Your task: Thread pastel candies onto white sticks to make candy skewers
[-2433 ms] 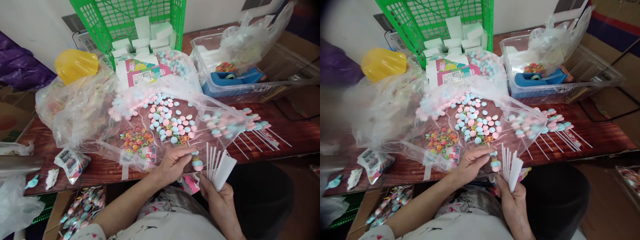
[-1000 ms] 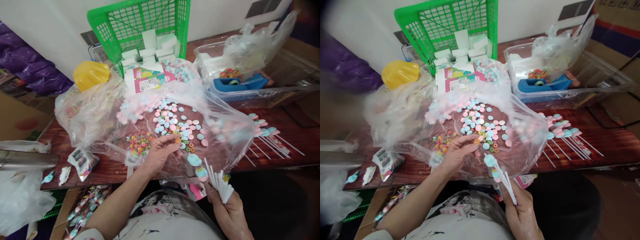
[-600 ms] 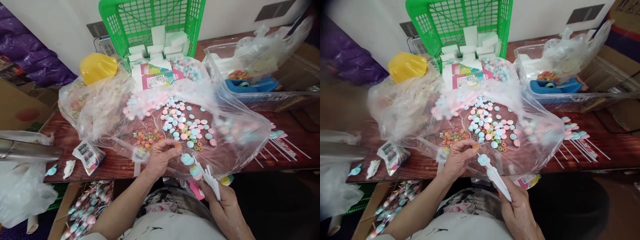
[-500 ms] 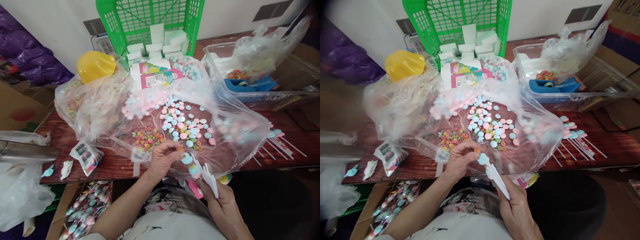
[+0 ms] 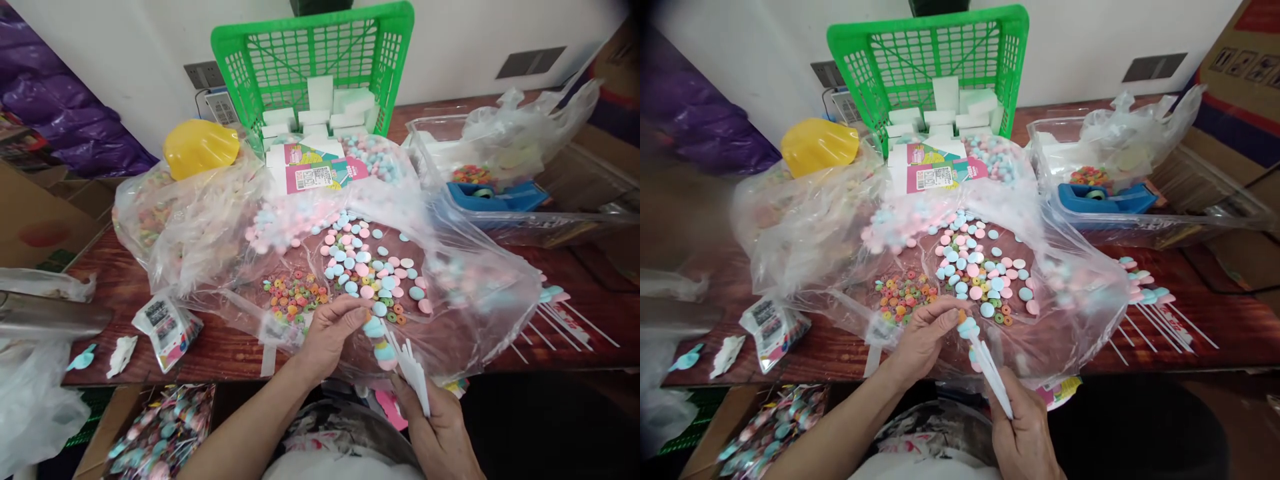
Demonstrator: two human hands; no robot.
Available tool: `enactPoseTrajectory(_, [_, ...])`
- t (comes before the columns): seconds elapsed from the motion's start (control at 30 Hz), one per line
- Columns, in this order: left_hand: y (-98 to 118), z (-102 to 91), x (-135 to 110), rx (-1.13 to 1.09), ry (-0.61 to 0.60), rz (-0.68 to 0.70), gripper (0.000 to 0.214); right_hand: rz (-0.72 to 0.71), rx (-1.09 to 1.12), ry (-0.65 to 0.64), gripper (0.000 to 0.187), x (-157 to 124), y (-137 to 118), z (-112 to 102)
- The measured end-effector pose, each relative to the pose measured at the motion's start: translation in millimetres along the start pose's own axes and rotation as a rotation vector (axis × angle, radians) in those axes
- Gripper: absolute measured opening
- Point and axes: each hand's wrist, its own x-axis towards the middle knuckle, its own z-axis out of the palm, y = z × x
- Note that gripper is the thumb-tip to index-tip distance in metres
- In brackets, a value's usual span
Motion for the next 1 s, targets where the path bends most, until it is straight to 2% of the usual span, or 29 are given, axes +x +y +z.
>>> enactPoseTrajectory(0.13, [4, 4.7, 2, -0.131, -0.027, -0.15, 0.024, -0.037, 0.005, 0.013, 0.03, 10, -4, 0])
enactPoseTrajectory(0.2, [4, 4.0, 1, -0.163, -0.026, -0.175, 0.026, -0.077, -0.006, 0.003, 0.034, 14, -5, -1])
enactPoseTrajectory(0.43, [-6, -1.4, -3, -0.025, -0.077, -0.204, 0.029, -0.037, -0.004, 0.041, 0.033, 19, -4, 0])
enactPoseTrajectory(0.53, [-4, -5.8, 3, 0.125, -0.113, -0.206, 0.036, 0.017, 0.013, 0.06, 0.03, 20, -3, 1])
enactPoseTrajectory(0.6, [5, -13.2, 16, 0.34, -0.094, -0.071, 0.04, 0.081, 0.051, 0.164, 0.029, 22, 2, -2])
enactPoseTrajectory(0.67, [16, -23.0, 35, 0.692, -0.046, 0.199, 0.039, 0.153, 0.125, 0.278, 0.034, 24, 9, -8])
enactPoseTrajectory(0.73, [26, -32.2, 55, 1.17, -0.056, 0.477, 0.033, 0.223, 0.211, 0.343, 0.041, 26, 19, -13])
enactPoseTrajectory(0.77, [30, -35.7, 64, 1.386, -0.088, 0.56, 0.028, 0.246, 0.243, 0.352, 0.042, 27, 23, -16])
enactPoseTrajectory(0.83, [32, -40.1, 76, 1.692, -0.16, 0.636, 0.018, 0.24, 0.252, 0.363, 0.041, 27, 29, -18])
enactPoseTrajectory(0.9, [29, -41.7, 79, 1.799, -0.174, 0.673, 0.019, 0.188, 0.195, 0.327, 0.039, 26, 31, -17])
enactPoseTrajectory(1.0, [23, -40.5, 73, 1.687, -0.142, 0.716, 0.02, 0.082, 0.093, 0.169, 0.034, 27, 28, -14])
